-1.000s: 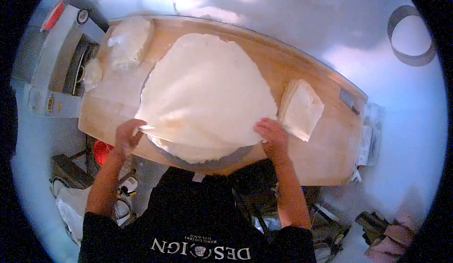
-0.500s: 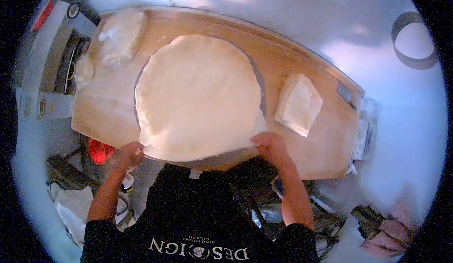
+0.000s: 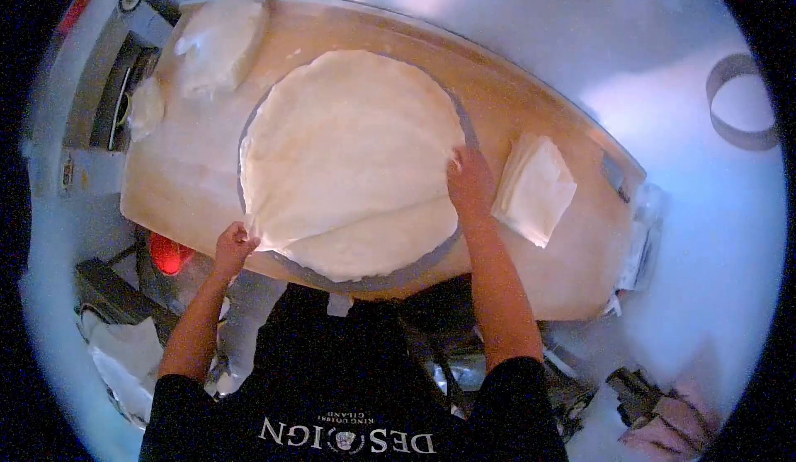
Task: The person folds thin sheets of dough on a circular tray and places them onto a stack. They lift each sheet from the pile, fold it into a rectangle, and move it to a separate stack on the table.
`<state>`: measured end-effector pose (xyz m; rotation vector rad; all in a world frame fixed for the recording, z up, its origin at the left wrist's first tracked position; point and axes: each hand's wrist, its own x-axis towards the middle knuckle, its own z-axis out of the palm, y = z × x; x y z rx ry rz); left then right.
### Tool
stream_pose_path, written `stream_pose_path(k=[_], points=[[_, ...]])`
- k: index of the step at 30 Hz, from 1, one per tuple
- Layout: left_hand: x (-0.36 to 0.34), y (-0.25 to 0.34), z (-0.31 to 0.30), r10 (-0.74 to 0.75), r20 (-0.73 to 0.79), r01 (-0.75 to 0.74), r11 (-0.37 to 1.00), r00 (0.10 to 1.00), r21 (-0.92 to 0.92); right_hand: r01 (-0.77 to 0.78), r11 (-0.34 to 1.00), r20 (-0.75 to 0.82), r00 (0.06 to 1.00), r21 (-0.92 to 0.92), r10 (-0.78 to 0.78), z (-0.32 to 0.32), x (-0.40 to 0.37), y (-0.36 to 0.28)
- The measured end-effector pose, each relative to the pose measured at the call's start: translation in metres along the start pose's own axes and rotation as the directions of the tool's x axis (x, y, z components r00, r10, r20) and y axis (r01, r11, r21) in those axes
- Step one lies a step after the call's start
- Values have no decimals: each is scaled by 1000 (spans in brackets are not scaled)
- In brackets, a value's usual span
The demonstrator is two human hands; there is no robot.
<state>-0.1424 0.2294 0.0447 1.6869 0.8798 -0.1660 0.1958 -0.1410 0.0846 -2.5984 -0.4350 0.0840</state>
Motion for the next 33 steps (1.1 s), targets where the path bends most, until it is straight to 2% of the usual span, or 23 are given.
stream_pose_path(k=[1, 2, 4, 6, 10, 11, 12, 14, 16, 17, 18, 19, 20, 21, 22, 24, 25, 26, 27, 29, 30, 31, 33], points=[[-3, -2, 3, -10, -7, 10, 1000, 1000, -16, -135, 991, 5, 991, -1, 135, -4, -12, 9], [-5, -1, 5, 16, -26, -17, 999, 1000, -30, -126, 992, 14, 992, -8, 126, -7, -19, 12], [-7, -3, 8, 43, -45, -44, 998, 998, -40, -352, 907, 123, 914, -232, 386, -10, -28, 22], [-5, -6, 11, 31, -135, -27, 999, 990, 28, -338, 925, 113, 926, -175, 359, 2, -30, 38], [-3, 0, 8, -104, -123, 95, 992, 987, -80, -314, 944, 80, 943, -106, 322, 16, -26, 43], [0, -1, 4, -157, -61, 152, 986, 986, -71, -318, 943, 80, 942, -102, 327, 19, -24, 48], [2, -2, 2, -208, 0, 208, 976, 978, -61, -382, 921, 150, 909, -73, 388, 22, -20, 54], [2, -1, 1, -167, -43, 166, 986, 985, -31, -441, 896, 221, 871, -44, 439, 35, -15, 76], [0, 1, -2, -129, -89, 129, 992, 988, 2, -432, 887, 121, 901, 162, 417, 47, -14, 93], [-2, 5, -3, -130, -93, 125, 991, 987, -55, -431, 887, 124, 901, 166, 415, 35, -14, 87], [-4, 9, -4, -130, -95, 120, 987, 987, -111, -500, 765, 259, 865, 405, 429, 18, -17, 83], [-8, 18, -3, -130, -95, 119, 987, 987, -108, -560, 576, 391, 828, 596, 401, 2, -22, 75], [-14, 29, 0, -191, -74, 166, 950, 979, -265, -560, 575, 390, 828, 596, 402, -8, -29, 68], [-18, 35, 3, -249, -42, 209, 885, 968, -416, -592, 501, 352, 794, 631, 495, -18, -38, 61], [-18, 35, 6, -249, -43, 209, 884, 968, -418, -613, 425, 318, 749, 666, 581, -23, -45, 59], [-19, 36, 9, -197, -160, 165, 967, 967, -193, -621, 429, 326, 746, 656, 581, -19, -56, 76], [-22, 46, 17, -198, -155, 167, 967, 968, -191, -630, 429, 332, 739, 647, 586, -17, -61, 85], [-28, 66, 29, 257, -339, -183, 954, 905, 236, -633, 427, 329, 736, 646, 592, -17, -63, 89], [-31, 80, 43, 689, -296, -389, 653, 661, 650, -653, 390, 386, 724, 649, 571, -15, -65, 91], [-30, 88, 67, 678, 42, -595, 611, 734, 522, -674, 348, 441, 709, 651, 550, -15, -65, 89], [-28, 95, 87, 625, 180, -614, 599, 760, 514, -724, 257, 489, 642, 641, 590, -18, -62, 87], [-24, 106, 106, 624, 258, -660, 586, 738, 470, -764, 163, 537, 570, 624, 622, -21, -58, 82], [5, 119, 136, 676, 334, -735, 477, 657, 481, -784, 202, 555, 570, 586, 606, -25, -56, 72]])
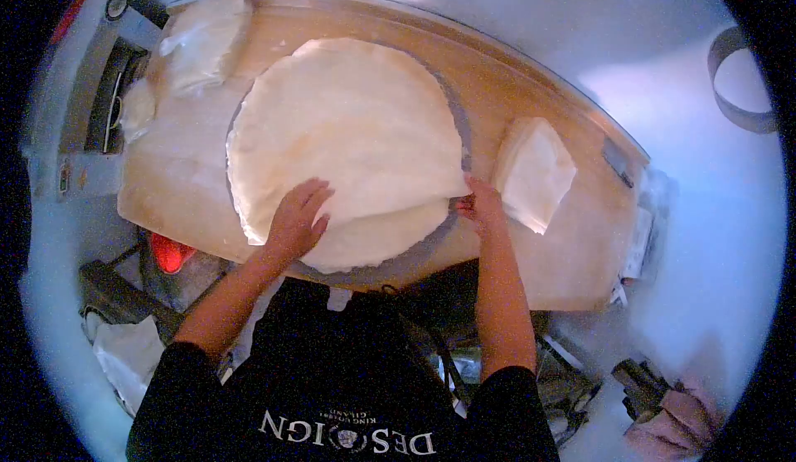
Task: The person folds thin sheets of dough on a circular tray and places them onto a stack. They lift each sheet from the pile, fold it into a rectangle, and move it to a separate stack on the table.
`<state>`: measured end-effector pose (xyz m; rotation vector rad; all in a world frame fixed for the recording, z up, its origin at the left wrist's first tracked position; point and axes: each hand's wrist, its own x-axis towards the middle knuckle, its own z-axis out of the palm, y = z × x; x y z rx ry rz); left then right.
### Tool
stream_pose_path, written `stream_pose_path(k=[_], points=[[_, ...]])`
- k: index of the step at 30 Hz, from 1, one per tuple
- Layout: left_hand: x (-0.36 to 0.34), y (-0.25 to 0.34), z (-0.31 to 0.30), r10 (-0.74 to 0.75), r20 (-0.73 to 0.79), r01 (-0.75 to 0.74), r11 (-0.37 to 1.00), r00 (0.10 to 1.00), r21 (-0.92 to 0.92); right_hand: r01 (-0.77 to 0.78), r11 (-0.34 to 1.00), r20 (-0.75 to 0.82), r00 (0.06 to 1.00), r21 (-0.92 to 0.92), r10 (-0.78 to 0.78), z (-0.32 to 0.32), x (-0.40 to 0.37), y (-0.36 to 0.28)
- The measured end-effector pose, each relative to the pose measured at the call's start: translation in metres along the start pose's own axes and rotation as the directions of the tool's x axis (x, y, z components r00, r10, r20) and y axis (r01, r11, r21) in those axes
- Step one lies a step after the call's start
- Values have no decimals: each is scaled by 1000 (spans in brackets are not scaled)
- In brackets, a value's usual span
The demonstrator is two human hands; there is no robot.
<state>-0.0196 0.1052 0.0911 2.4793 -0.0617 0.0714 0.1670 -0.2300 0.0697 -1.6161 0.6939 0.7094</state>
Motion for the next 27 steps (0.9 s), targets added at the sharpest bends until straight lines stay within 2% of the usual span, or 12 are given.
stream_pose_path(k=[2, 4, 7, 9, 11, 13, 15, 16, 18, 22, 26, 27], points=[[43, -20, 20, -18, -25, 19, 998, 1000, 55, -2, 998, 19, 1000, -66, 3, 2, 1, -2], [89, -56, 40, 66, -134, -35, 975, 989, 218, -8, 993, -16, 1000, -116, 7, 1, 10, 3], [137, -71, 32, -20, -61, 30, 986, 998, 163, 4, 994, 70, 998, -108, 4, -1, 19, 7], [155, -64, 18, -144, 128, 88, 926, 981, 368, -2, 997, 60, 998, -83, 7, 0, 27, 12], [161, -65, 14, -183, 141, 119, 920, 973, 373, -8, 999, 50, 999, -43, 10, 2, 28, 12], [171, -71, 12, -217, 147, 147, 912, 965, 383, -39, 989, 88, 995, -140, 52, 1, 27, 5], [178, -82, 14, -331, 329, 272, 938, 884, 214, -18, 985, 100, 994, -173, 35, 1, 26, 1], [179, -85, 15, -327, 329, 267, 939, 886, 214, 7, 977, 118, 993, -213, 19, 1, 26, -1], [179, -90, 17, -265, 211, 250, 964, 941, 93, 76, 975, 111, 992, -208, -54, 3, 25, -3], [183, -90, 14, -304, 134, 293, 951, 943, 95, 220, 949, 50, 976, -228, -214, 8, 20, -5], [156, -56, 34, 31, -157, 4, 976, 987, 219, 185, 956, 41, 983, -228, -180, 8, 26, -2], [142, -42, 44, -12, -35, 16, 992, 999, 128, 160, 966, 65, 987, -204, -150, 8, 30, -1]])
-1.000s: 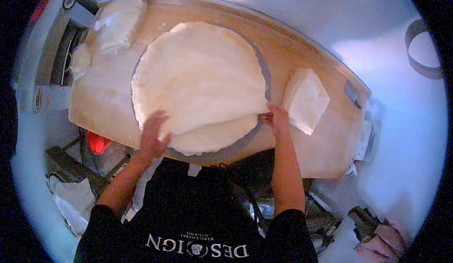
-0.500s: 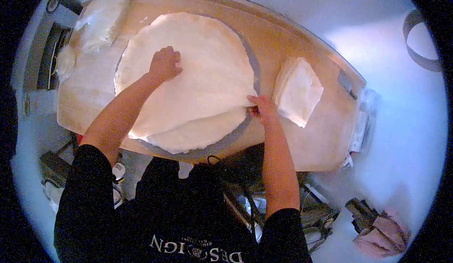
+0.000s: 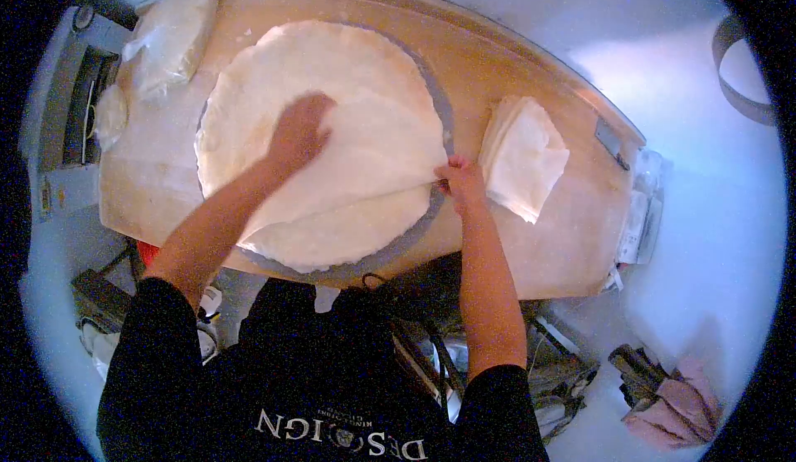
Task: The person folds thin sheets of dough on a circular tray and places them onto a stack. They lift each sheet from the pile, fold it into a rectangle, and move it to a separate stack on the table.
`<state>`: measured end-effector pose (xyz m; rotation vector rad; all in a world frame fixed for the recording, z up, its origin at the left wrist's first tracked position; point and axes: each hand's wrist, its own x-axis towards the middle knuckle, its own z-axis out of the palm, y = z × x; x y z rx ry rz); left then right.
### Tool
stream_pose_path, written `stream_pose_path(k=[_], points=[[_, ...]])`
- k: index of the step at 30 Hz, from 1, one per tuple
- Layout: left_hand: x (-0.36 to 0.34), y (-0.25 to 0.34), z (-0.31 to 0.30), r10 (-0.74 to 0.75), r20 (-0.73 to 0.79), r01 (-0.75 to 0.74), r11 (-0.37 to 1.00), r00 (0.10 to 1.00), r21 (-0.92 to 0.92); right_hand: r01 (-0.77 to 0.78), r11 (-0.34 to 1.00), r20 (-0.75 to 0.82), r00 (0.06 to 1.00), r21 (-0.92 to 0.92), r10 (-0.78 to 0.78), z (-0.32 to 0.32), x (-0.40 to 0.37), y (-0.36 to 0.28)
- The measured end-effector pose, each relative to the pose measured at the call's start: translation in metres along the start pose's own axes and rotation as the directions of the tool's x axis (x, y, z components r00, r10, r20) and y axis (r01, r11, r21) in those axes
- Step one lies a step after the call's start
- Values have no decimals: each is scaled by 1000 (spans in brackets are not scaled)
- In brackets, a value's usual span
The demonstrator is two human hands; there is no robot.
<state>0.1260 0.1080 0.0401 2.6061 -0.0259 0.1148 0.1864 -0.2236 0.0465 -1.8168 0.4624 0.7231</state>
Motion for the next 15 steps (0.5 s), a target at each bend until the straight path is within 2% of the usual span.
stream_pose_path(k=[1, 3, 5, 6, 8, 10, 12, 14, 15], points=[[-18, 7, 19, 38, 110, -32, 998, 993, -53, -28, 999, 30, 999, 24, 27, 0, 3, 2], [-55, 52, 19, 88, 364, -47, 992, 927, -121, -48, 998, 24, 999, 44, 46, -3, 7, 6], [-91, 73, 41, 153, 399, -103, 984, 904, -142, -65, 996, 18, 998, 59, 64, -2, 6, 4], [-100, 85, 38, 168, 404, -137, 985, 899, -104, -15, 998, 13, 1000, 65, 15, 0, 1, -2], [-107, 95, 43, 125, 363, -120, 992, 923, -38, 37, 998, 13, 999, 59, -38, 8, -15, -15], [-113, 96, 51, 121, 324, -123, 992, 938, -15, 338, 938, 145, 927, 74, -346, 23, -36, -26], [-117, 98, 56, 124, 285, -133, 991, 950, 10, 481, 867, 265, 859, -128, -438, 58, -56, -40], [-117, 97, 61, 102, 358, -139, 987, 928, 80, 734, 657, 472, 646, -170, -600, 100, -65, -42], [-120, 97, 65, 97, 356, -135, 988, 929, 82, 742, 638, 517, 636, -207, -573, 124, -68, -39]])
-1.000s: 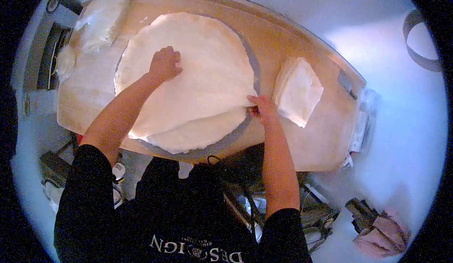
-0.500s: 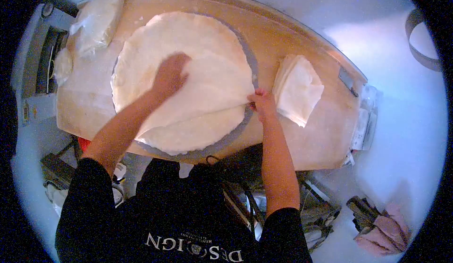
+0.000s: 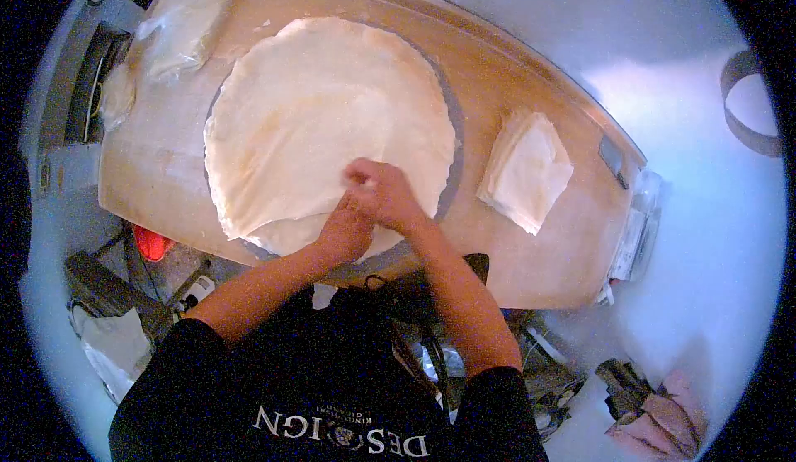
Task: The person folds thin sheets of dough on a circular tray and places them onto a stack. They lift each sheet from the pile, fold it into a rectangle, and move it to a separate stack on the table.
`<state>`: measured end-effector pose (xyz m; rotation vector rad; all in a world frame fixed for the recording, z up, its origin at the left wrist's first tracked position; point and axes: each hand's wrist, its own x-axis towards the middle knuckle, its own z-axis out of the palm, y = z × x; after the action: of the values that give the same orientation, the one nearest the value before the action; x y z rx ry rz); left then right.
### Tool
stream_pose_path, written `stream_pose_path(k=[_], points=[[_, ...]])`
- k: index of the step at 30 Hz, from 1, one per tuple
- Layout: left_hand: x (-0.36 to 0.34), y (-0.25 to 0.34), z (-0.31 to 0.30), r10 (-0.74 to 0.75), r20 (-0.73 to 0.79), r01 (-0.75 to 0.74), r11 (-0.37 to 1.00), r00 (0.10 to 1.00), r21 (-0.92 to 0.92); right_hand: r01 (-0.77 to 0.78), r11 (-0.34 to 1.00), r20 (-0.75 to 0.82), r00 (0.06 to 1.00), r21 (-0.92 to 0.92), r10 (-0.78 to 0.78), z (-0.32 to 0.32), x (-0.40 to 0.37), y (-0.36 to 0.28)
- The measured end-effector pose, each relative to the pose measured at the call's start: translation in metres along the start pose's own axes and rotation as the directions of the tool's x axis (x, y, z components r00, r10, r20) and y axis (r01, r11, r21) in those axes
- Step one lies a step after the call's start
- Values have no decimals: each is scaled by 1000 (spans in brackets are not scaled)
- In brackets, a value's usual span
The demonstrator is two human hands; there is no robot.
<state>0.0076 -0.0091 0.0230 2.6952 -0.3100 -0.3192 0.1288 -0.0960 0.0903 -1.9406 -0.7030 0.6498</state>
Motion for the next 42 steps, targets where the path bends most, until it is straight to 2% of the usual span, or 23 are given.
stream_pose_path(k=[2, 4, 7, 12, 14, 15, 17, 21, 23, 25, 26, 28, 30, 31, 32, 33, 34, 35, 36, 37, 38, 40, 42], points=[[-3, 1, 7, -87, -225, -10, 917, 970, -399, 3, 999, 55, 998, -42, 0, 32, 15, 4], [-6, 0, 8, -91, -180, 13, 919, 979, -394, 90, 962, 145, 988, -256, -54, 51, 25, 16], [-6, -1, 5, -99, -105, 48, 912, 990, -407, 157, 941, 232, 969, -300, -88, 54, 31, 23], [-17, 8, -27, -79, -12, 64, 881, 997, -469, 68, 982, 270, 963, -179, -18, 42, 25, 17], [-20, 7, -28, -260, -316, 71, 862, 913, -502, 32, 989, 286, 958, -147, 12, 29, 23, 15], [-23, 3, -29, -268, -321, 76, 861, 909, -503, -35, 985, 236, 969, -167, 74, 16, 27, 13], [-36, -4, -32, -126, -410, 38, 976, 903, -216, -106, 978, 192, 971, -181, 141, 1, 39, 10], [-46, -7, -19, -100, -329, 26, 975, 939, -220, 86, 940, 125, 991, -330, -47, 2, 100, 46], [-46, -9, -10, -41, -108, 12, 967, 993, -256, 150, 916, 123, 986, -373, -112, 8, 115, 56], [-51, -9, -12, -33, -113, 4, 969, 993, -246, 5, 939, 200, 977, -343, 68, 6, 121, 51], [-54, -8, -16, -31, -123, 1, 971, 992, -240, 5, 937, 200, 977, -348, 69, 4, 116, 47], [-73, -10, -23, -47, -183, -12, 951, 982, -310, 58, 917, 51, 998, -395, -41, 3, 92, 36], [-103, -11, -32, -81, -233, -13, 926, 969, -377, 144, 862, 27, 988, -486, -149, 5, 59, 26], [-119, -10, -39, -366, -92, 238, 756, 926, -610, 209, 793, -1, 967, -572, -256, 9, 46, 22], [-135, -12, -42, -579, 116, 448, 471, 807, -760, 215, 797, 4, 966, -564, -258, 17, 35, 21], [-150, -24, -32, -706, 186, 509, 279, 684, -814, 259, 757, 48, 956, -600, -289, 28, 26, 19], [-161, -35, -24, -795, 268, 530, 78, 544, -845, 299, 713, 88, 944, -634, -317, 36, 21, 20], [-164, -40, -30, -853, 274, 321, -134, 444, -937, 296, 720, 82, 945, -628, -316, 43, 20, 25], [-167, -51, -32, -879, 317, 216, -253, 356, -943, 280, 691, 121, 955, -667, -270, 50, 19, 30], [-168, -59, -35, -889, 369, 95, -357, 271, -929, 266, 658, 157, 963, -704, -220, 55, 18, 34], [-168, -64, -38, -891, 366, 99, -353, 270, -931, 265, 662, 153, 963, -702, -223, 57, 17, 37], [-168, -72, -44, -901, 402, 85, -393, 162, -916, 256, 651, 170, 966, -714, -194, 57, 16, 38], [-165, -75, -50, -921, 364, 77, -356, 141, -931, 262, 657, 139, 962, -707, -234, 54, 13, 34]])
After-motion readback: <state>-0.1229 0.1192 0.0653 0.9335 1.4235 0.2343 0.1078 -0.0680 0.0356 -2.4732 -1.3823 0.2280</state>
